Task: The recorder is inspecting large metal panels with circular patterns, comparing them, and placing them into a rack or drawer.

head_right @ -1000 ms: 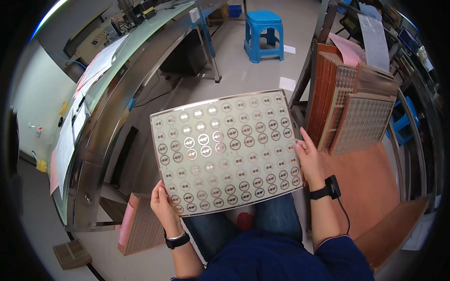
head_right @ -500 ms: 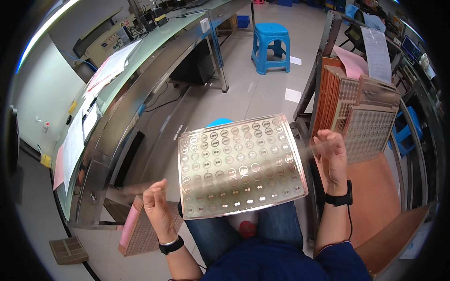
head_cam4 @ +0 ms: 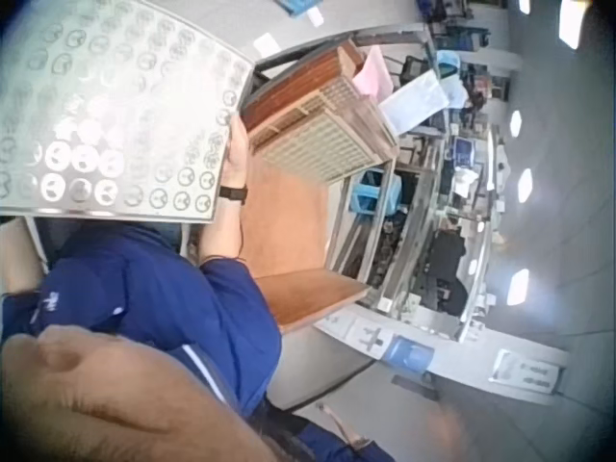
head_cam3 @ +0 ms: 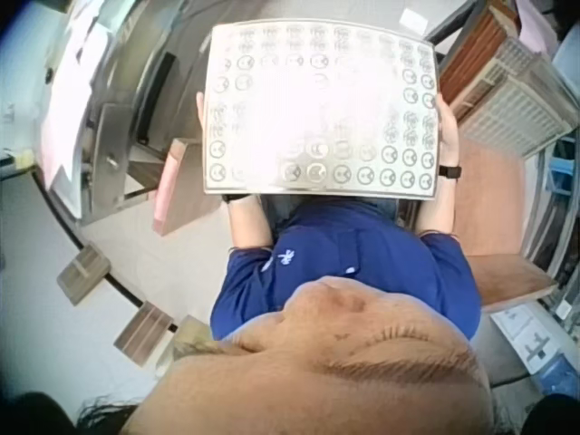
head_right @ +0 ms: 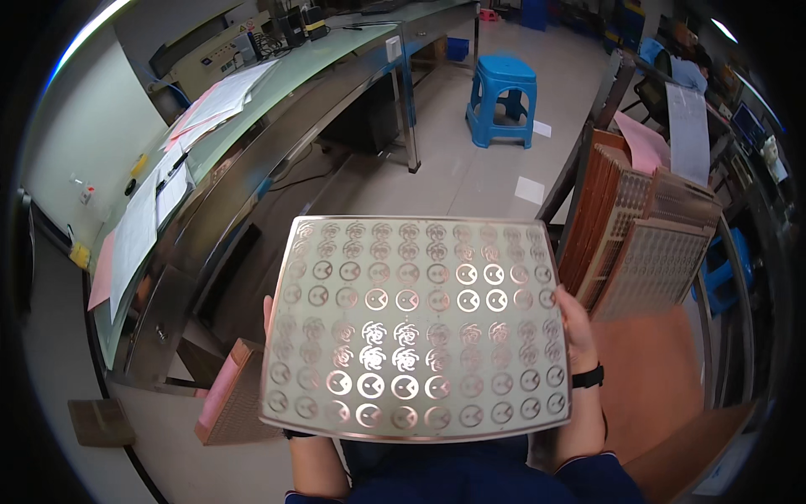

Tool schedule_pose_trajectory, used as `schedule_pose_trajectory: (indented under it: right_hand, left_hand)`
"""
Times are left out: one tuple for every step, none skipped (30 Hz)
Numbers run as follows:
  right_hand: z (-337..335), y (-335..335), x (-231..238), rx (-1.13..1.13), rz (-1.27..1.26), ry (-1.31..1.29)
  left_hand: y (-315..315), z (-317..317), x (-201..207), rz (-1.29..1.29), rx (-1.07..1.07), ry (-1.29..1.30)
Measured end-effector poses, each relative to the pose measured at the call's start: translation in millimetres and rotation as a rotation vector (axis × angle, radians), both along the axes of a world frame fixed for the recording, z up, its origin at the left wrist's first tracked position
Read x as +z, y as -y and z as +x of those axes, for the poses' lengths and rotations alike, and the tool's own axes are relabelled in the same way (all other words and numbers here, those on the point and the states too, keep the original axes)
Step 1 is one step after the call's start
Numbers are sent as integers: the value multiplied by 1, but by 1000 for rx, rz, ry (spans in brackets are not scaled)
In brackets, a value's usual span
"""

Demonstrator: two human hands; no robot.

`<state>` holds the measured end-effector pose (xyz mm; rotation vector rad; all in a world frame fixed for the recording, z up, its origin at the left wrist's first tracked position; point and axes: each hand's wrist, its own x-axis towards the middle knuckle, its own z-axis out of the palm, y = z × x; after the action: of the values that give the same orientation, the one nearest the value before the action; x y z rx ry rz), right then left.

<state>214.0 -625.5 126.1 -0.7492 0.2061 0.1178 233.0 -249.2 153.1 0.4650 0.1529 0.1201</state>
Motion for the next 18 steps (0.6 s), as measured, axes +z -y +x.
schedule_pose_trajectory:
  right_hand:
    - [1,1,-9,73,13,69]
    - [4,-2,-14,60,36,83]
    - [8,-10,-17,51,64,96]
    - [9,-20,-16,58,58,99]
    - [12,-29,-17,-18,74,95]
    - [14,-39,-18,-95,92,90]
    - [15,-51,-16,-94,89,94]
    - [14,-65,-12,-128,73,128]
    - [12,-75,-9,-162,59,163]
    - [8,-79,-7,-76,77,157]
    - [4,-85,-5,-1,35,201]
    - [1,-84,-6,22,-2,216]
    - [-2,-83,-7,42,-39,229]
    - [-2,-75,-7,-10,-15,219]
    - [-1,-62,-8,-65,8,208]
    - [2,-48,-10,-146,45,178]
    - [6,-38,-3,-137,62,203]
    - [6,-31,4,-141,22,231]
  left_hand:
    - [-7,-9,-15,-22,-58,18]
    - [-13,-15,-32,-45,-120,37]
    - [-17,-16,-44,-65,-179,55]
    - [-18,-10,-53,-143,-239,89]
    - [-6,-3,-48,21,-199,84]
    - [8,-4,-40,-23,-174,62]
    - [21,-7,-33,-66,-150,39]
    - [27,-10,-34,-65,-188,110]
    - [33,-13,-34,-64,-227,181]
    - [41,-13,-22,-93,-210,168]
    - [41,-11,-24,-97,-209,166]
    - [39,-9,-29,48,-176,139]
    - [37,-7,-31,194,-146,112]
    - [36,-4,-26,160,-115,116]
    - [32,-4,-29,157,-122,111]
    - [27,-3,-34,148,-136,104]
    - [22,-2,-38,140,-146,95]
    - [17,-3,-41,151,-136,87]
